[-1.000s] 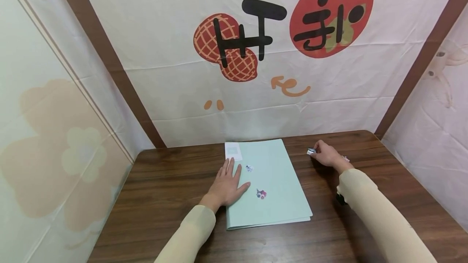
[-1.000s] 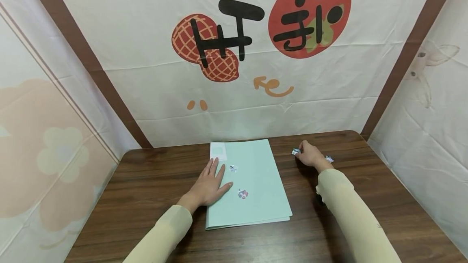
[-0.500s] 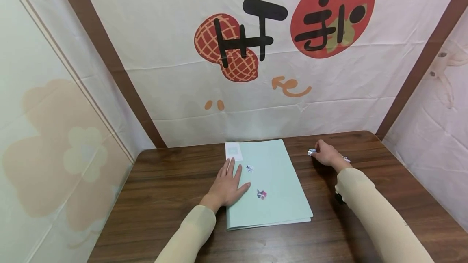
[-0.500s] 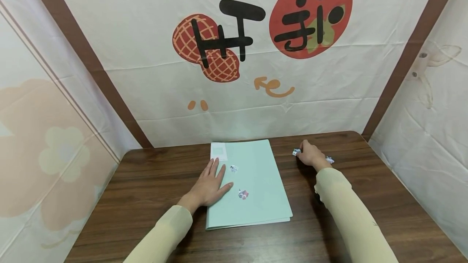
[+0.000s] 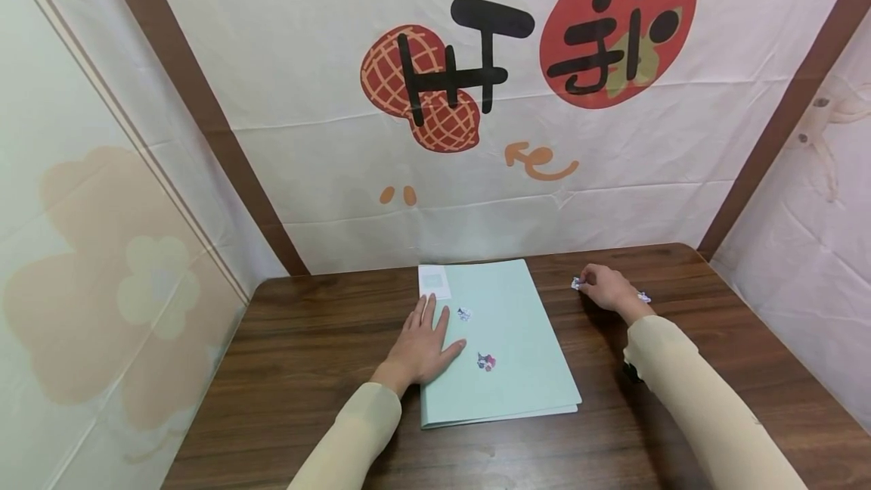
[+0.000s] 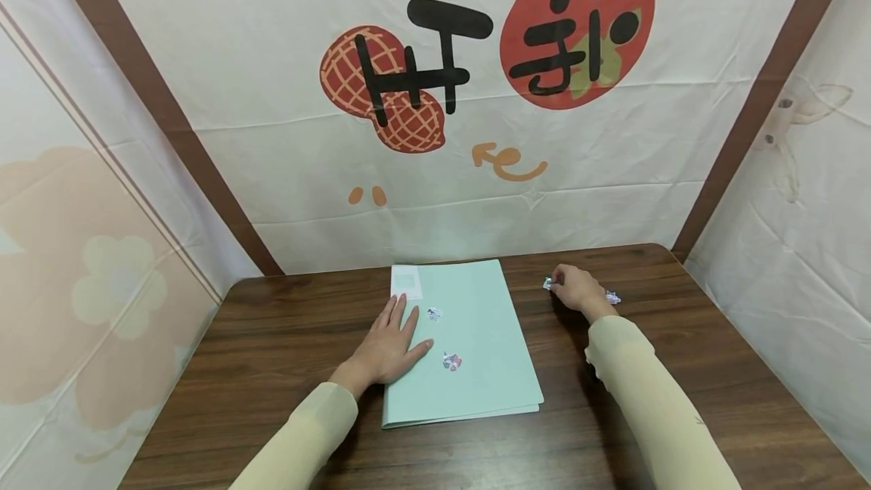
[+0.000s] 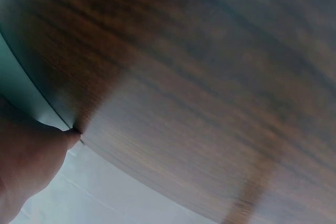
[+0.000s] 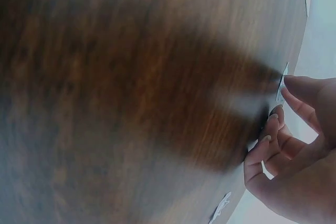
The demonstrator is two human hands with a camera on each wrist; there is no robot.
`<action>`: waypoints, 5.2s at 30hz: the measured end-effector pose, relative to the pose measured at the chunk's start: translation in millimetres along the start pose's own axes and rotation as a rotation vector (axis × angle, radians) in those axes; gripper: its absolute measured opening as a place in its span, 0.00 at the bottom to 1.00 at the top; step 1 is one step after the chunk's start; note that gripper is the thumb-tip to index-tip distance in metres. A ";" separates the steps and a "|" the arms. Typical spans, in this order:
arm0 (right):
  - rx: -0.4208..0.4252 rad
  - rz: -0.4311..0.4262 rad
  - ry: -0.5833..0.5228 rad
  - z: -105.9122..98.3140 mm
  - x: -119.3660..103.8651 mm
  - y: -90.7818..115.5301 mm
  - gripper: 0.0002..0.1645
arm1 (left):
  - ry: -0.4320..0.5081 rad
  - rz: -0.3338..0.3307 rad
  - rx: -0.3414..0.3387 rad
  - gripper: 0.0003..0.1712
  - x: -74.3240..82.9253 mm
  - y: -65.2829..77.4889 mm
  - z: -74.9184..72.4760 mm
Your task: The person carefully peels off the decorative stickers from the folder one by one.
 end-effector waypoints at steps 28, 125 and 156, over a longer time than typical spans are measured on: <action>0.000 -0.275 -0.068 5.4 -56.2 9.8 0.21 | -0.001 -0.002 0.002 0.50 -3.0 1.0 2.2; -0.240 -0.407 -0.088 91.2 -192.1 -16.9 0.03 | -0.031 -0.021 -0.030 0.49 -4.5 -4.3 2.8; -0.237 -0.400 -0.134 91.6 -187.0 -13.3 0.03 | -0.029 -0.031 -0.018 0.50 -2.3 -2.9 6.0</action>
Point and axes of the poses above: each hand's wrist, its own y-axis away from the middle knuckle, its own z-axis out of the palm, x = y × z, the point moved 1 cm from there along -y, towards the middle knuckle, and after that the axes turned 7 degrees about -x, right-handed, at the moved point
